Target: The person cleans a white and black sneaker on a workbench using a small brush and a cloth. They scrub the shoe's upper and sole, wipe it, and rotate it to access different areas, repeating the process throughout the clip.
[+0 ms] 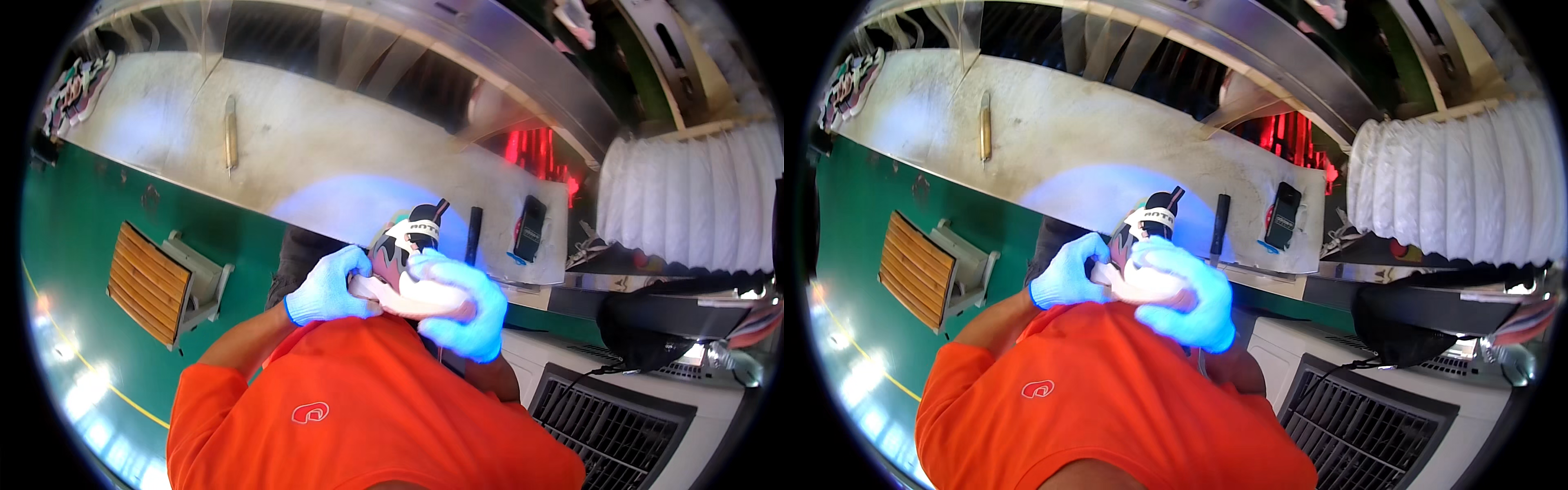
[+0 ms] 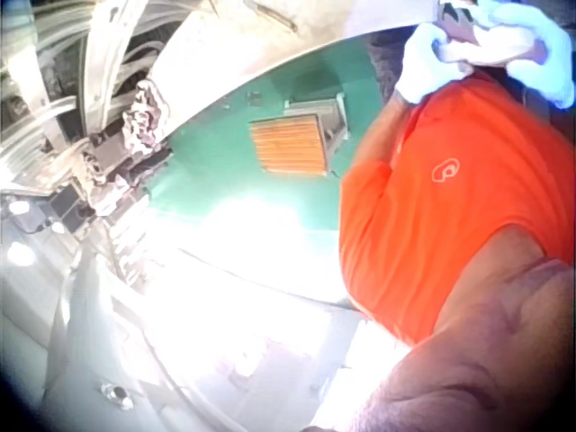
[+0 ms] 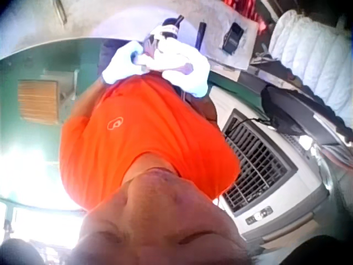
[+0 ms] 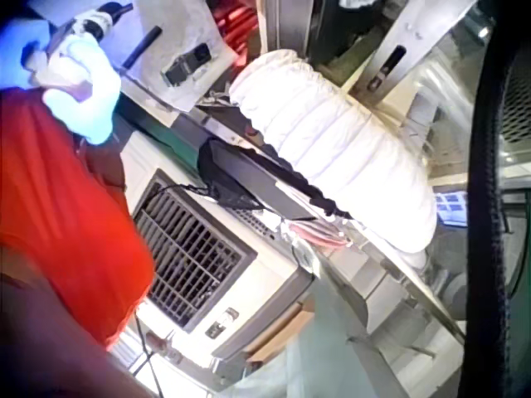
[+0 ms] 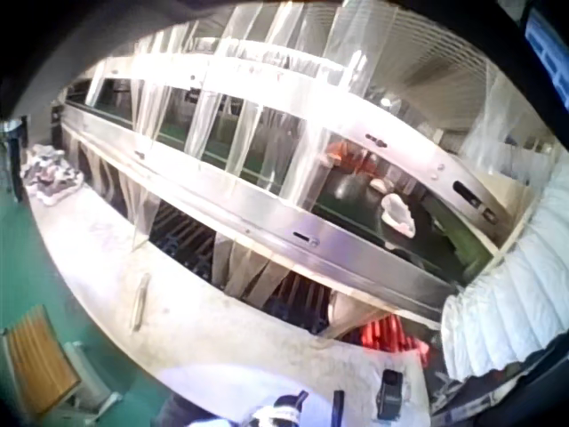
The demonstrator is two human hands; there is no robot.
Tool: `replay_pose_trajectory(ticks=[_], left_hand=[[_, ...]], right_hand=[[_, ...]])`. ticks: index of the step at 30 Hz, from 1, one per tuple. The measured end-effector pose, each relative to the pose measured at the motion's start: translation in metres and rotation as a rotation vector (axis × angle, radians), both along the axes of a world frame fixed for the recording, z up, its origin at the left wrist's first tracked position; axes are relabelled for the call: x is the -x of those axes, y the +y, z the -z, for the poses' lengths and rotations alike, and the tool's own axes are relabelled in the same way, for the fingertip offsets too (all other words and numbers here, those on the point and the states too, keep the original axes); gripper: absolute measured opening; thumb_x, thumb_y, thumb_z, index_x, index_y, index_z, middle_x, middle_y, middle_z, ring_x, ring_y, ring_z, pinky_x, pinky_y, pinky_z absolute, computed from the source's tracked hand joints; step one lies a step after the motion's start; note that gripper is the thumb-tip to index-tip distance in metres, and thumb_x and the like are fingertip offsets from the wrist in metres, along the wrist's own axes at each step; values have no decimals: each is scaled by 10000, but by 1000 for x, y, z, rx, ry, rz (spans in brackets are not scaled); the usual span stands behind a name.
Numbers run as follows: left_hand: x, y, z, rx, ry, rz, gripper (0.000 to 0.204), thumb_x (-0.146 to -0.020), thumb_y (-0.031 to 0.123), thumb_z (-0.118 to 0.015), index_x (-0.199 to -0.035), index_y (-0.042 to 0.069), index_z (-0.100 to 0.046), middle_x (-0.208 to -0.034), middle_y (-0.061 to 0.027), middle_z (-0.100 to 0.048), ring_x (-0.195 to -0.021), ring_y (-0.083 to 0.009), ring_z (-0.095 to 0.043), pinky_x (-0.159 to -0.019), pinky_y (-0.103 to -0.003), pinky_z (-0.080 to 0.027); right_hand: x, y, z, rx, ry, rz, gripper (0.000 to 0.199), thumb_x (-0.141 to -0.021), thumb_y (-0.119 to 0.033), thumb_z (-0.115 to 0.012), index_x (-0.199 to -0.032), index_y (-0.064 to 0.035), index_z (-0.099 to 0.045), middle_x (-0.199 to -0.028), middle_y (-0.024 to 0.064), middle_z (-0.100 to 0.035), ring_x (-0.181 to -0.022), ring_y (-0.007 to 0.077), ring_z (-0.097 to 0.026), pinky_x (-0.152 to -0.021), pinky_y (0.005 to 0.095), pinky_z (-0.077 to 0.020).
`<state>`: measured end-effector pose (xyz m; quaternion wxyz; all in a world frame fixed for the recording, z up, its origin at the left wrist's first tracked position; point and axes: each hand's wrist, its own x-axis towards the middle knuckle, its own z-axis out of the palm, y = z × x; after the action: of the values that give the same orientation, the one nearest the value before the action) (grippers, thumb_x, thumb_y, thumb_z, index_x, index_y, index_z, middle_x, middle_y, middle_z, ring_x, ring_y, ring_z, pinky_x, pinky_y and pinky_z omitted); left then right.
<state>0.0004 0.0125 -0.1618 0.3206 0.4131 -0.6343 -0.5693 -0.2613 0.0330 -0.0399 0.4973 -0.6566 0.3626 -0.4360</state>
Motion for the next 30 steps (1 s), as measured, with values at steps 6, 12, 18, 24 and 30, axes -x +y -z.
replay_pose_trajectory(ticks=[6,12,18,24,30], left_hand=[[-20,26,-36,197,219,-106,521,-661,148,-1025,-942,73,-593,-940,-95,-591,-835,-288,-623,-754,-361,-528],[-37,42,-67,351,196,-218,548,-612,186,-1057,-986,120,-663,-932,-85,-619,-834,-315,-630,-719,-421,-501],[-39,40,-73,652,257,-179,392,-712,134,-949,-1050,105,-752,-956,-77,-658,-808,-318,-646,-722,-446,-502],[-35,8,-73,737,226,-84,424,-652,170,-906,-1054,118,-785,-939,-69,-658,-826,-318,-681,-727,-434,-544],[-10,-6,-84,641,157,100,357,-671,234,-936,-951,150,-730,-935,-69,-653,-830,-317,-701,-709,-442,-555]], right_hand=[[-79,3,-15,332,339,84,475,-843,-179,-960,-1185,82,-759,-1166,256,-791,-1083,464,-785,-1058,513,-599],[-99,-16,-11,404,262,-40,584,-957,-441,-899,-1079,106,-732,-998,265,-745,-856,444,-746,-797,502,-612],[-94,6,15,451,188,171,731,-943,-518,-900,-1216,140,-734,-1159,328,-772,-1012,464,-791,-948,584,-615],[-74,-2,-14,225,301,-11,590,-828,-279,-1008,-1245,65,-771,-1250,251,-782,-1198,442,-762,-1152,573,-532],[-44,10,-21,135,272,3,536,-757,-123,-1005,-1233,18,-804,-1316,245,-783,-1291,429,-748,-1209,569,-504]])
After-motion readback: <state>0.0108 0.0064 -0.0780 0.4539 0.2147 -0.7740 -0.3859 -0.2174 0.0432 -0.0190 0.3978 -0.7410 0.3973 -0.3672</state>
